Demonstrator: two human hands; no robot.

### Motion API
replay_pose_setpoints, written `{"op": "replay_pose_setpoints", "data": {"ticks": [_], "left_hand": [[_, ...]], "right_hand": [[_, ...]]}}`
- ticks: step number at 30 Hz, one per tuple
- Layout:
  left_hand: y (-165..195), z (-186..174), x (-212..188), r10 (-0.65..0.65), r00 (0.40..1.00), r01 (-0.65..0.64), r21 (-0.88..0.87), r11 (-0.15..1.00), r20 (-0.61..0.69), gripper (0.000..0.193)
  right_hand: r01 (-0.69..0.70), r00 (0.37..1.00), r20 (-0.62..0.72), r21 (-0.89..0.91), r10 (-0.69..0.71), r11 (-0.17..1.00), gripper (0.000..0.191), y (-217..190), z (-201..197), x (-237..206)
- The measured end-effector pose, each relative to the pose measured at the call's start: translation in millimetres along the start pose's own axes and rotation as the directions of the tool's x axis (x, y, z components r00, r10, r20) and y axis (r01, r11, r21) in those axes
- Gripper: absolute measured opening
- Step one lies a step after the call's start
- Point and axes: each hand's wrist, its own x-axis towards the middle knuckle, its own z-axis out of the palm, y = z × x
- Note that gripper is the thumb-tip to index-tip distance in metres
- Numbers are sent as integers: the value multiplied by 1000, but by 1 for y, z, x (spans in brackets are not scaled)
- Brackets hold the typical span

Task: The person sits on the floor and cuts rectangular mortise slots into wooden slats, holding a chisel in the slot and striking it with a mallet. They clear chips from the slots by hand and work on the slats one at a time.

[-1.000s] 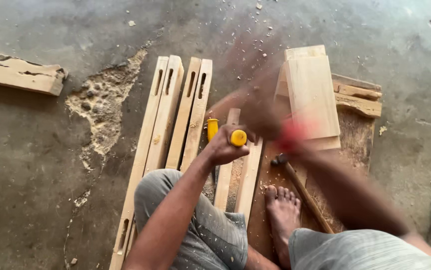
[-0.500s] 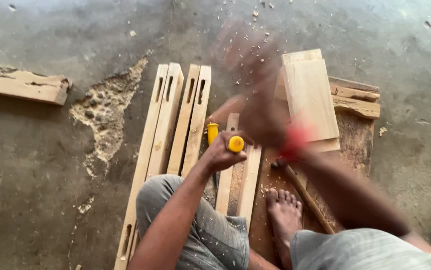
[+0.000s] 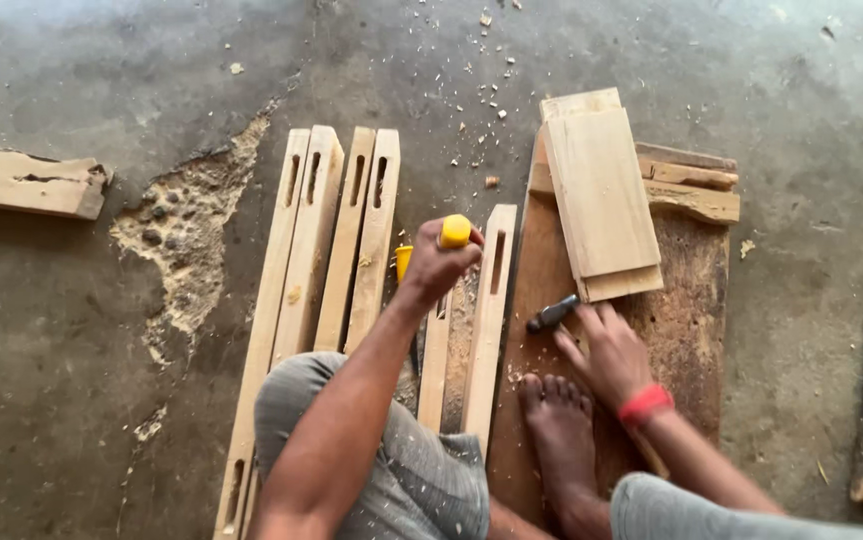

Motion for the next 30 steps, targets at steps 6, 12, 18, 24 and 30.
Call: {"op": "replay_pose_setpoints", "data": {"ticks": [6, 12, 18, 24, 30], "left_hand": [[85, -17, -42, 366, 930, -366, 5, 931, -21, 8], [75, -17, -39, 202, 974, -207, 40, 977, 104, 14], [39, -1, -32, 110, 976, -145, 183, 972, 187, 14], [30, -4, -40, 121, 969, -185, 311, 932, 214, 15], [20, -9, -42, 245, 938, -326, 383, 865, 246, 15]], "right_hand": [[-19, 997, -76, 132, 29, 991, 32, 49, 62, -51], [-312, 949, 181, 411, 259, 856, 28, 40, 28, -32], [-47, 999, 49, 538, 25, 842, 31, -24, -60, -32], [370, 917, -333, 511, -218, 776, 24, -63, -152, -28], [798, 564, -742, 377, -362, 470, 5, -116, -136, -2]]}}
